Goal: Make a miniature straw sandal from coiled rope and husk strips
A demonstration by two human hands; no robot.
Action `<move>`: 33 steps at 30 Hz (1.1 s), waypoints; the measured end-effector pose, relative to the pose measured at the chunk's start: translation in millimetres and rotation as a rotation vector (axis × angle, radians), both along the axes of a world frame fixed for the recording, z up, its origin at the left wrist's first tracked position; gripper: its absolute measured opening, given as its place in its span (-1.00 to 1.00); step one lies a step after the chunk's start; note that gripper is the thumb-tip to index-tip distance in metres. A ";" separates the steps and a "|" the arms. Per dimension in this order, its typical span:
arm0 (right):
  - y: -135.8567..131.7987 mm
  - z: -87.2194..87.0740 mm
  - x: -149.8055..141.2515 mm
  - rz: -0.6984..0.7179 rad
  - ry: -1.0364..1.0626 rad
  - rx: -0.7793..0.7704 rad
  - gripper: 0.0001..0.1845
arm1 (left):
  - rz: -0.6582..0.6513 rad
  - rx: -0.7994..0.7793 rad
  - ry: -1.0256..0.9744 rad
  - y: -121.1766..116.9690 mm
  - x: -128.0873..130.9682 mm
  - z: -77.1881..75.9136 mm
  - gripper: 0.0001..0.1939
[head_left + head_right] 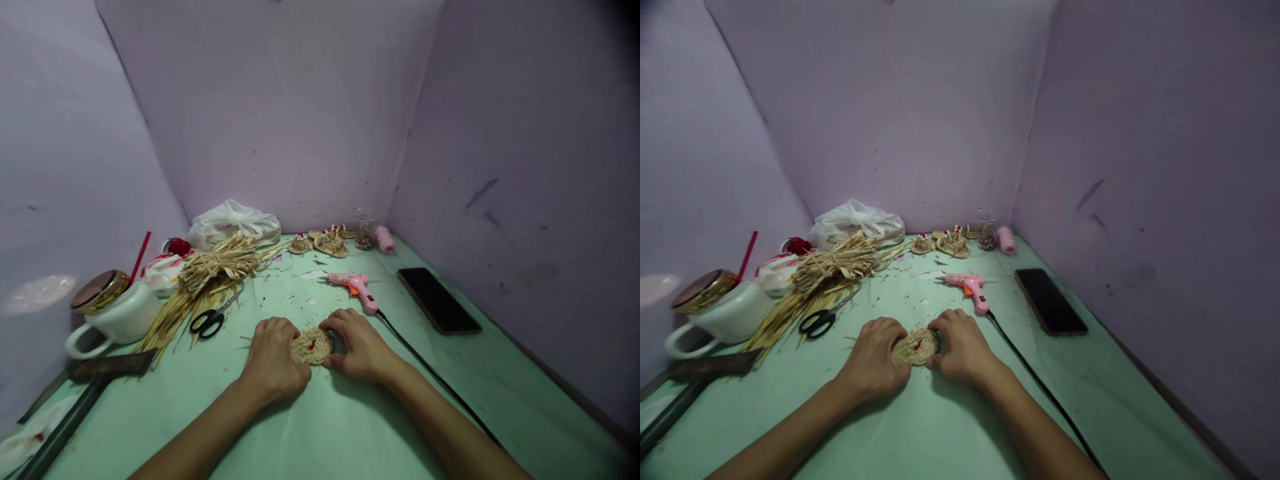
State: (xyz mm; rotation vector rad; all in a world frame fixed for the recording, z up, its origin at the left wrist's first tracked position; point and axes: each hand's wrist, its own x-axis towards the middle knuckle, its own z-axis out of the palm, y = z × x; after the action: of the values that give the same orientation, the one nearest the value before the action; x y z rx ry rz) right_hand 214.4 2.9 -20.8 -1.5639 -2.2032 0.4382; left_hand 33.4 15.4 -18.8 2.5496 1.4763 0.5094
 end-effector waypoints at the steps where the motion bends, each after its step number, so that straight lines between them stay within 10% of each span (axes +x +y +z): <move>1: -0.3 0.5 0.6 0.003 0.001 0.000 -0.47 | 0.002 -0.003 0.002 -0.3 -0.3 0.1 -0.77; 33: 14.1 -15.1 19.2 0.089 0.137 0.093 -0.76 | -0.030 -0.020 -0.036 1.5 -2.4 -3.8 -0.75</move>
State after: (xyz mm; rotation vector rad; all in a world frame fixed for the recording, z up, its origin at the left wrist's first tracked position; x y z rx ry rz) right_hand 233.6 17.0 -35.9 -1.3509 -2.1625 0.4488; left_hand 30.9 17.0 -22.5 2.5298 1.4216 0.5301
